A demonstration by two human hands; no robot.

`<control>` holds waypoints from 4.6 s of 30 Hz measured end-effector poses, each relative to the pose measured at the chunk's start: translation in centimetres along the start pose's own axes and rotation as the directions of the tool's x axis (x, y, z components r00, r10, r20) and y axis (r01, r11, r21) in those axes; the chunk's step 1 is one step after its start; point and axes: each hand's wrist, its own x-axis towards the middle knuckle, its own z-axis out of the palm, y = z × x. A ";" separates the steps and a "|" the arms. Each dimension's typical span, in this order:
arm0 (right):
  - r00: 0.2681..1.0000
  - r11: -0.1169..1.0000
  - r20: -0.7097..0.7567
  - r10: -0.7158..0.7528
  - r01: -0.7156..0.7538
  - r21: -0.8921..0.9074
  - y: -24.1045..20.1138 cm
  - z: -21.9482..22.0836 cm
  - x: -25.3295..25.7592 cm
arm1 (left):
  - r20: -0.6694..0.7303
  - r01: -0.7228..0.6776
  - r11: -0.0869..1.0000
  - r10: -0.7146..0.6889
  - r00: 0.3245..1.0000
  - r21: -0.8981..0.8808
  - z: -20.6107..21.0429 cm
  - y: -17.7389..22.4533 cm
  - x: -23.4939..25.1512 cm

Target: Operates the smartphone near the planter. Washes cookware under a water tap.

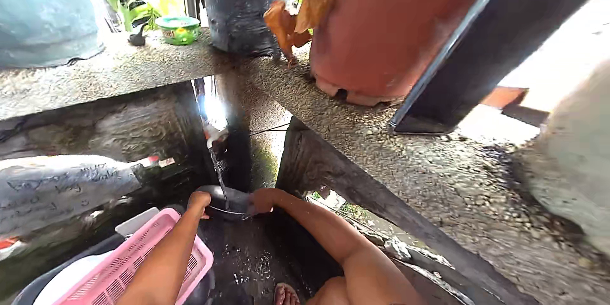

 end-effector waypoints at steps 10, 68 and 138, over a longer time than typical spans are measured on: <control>0.826 0.943 -0.562 0.042 0.153 0.295 -2.4 -6.3 6.4 | -0.252 -0.358 0.909 0.303 0.919 -0.214 5.4 3.9 -2.9; 0.881 0.767 -0.331 0.338 -0.054 0.639 -5.7 -9.5 6.8 | -0.440 -0.168 0.935 0.299 0.847 0.313 7.9 -0.1 -3.2; 0.794 0.922 -0.524 0.307 -0.111 0.372 -7.4 -5.3 9.6 | -0.010 -0.003 0.221 -0.027 1.000 -0.975 3.8 2.2 -12.1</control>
